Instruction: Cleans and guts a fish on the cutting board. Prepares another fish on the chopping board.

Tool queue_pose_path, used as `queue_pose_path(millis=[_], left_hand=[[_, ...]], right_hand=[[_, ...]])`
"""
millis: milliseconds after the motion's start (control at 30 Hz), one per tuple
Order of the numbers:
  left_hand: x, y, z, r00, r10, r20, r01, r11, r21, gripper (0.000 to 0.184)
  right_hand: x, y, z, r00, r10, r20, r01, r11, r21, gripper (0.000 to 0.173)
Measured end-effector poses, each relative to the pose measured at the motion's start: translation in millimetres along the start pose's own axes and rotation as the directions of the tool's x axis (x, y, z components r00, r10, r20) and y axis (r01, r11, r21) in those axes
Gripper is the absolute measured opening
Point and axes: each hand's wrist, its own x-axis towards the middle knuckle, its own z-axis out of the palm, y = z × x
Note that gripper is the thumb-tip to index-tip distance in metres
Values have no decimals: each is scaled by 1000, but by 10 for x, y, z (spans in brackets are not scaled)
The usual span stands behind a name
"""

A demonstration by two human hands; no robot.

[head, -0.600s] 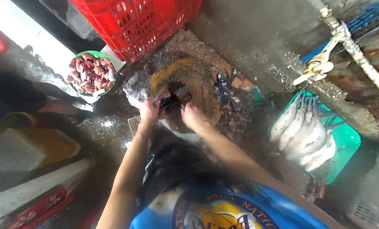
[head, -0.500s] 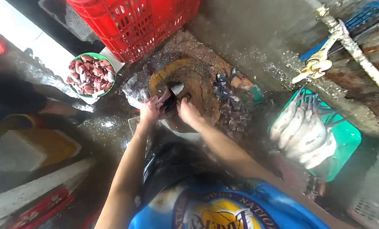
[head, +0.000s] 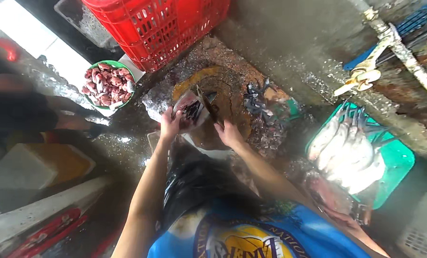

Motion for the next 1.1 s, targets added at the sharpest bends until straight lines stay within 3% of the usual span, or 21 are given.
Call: queue_pose_path(millis=[100,167,233,300,333,367,400,433,467,533,600,733,833,900,1000,1033,1100], left_hand=[[117,-103,65,981,-194,-27,194,949,247,36],[88,-111,67,956,-283,-84,295,917,269,33],[33,-91,78,944,-308,-116,328,911,251,30],[-7,-83,94,945,-300,-132,324,913,245,27],[0,-77,92,946,-293,-139,320,915,245,26],[6,-81,88,948,-283,-147,312,918,244,25],[1,-101,87,949,-274,-153,305,920,246,25],[-20,-117,86,950,-273,-149,304,917,258,26],[-60,-118,95,951,-275,-138,304,913,272,26],[-147,-109,101,961,-247,-123,272,921,278,25],[-234,-140,123,984,-158,-85,176,939,294,24],[-395,31,342,993,-102,65,67,914,400,40],[-553,-46,443,980,-197,-22,194,927,320,43],[-580,-117,387,961,-266,-80,278,927,252,34],[-459,-97,332,927,-367,-83,376,900,219,30],[-404,-64,320,919,-386,-84,395,891,225,29],[-379,-20,314,908,-414,-68,417,874,249,30]], right_hand=[[-136,-117,-144,995,-48,-87,55,995,80,58],[-329,-295,-375,953,-159,-259,195,974,118,56],[-527,-484,-623,819,-328,-471,450,876,173,49],[-602,-663,-726,675,-433,-598,671,697,253,50],[-530,-715,-639,603,-462,-650,745,619,250,51],[-411,-686,-443,586,-488,-647,760,608,229,49],[-279,-569,-185,646,-514,-564,698,697,164,47],[-194,-462,28,768,-506,-392,556,831,15,47],[-127,-428,175,897,-404,-180,388,914,-117,51],[8,-570,198,978,-203,51,209,946,-248,50],[91,-721,98,983,-151,102,174,945,-277,50],[90,-593,257,987,-159,31,161,943,-290,50],[-91,-573,120,986,-166,4,165,977,-137,54],[-282,-593,-85,963,-239,-123,235,971,-44,57],[-439,-384,-90,842,-397,-364,403,913,-63,52],[-393,-273,12,855,-401,-329,385,916,-117,52],[-264,-117,208,968,-245,-44,228,944,-240,55]])
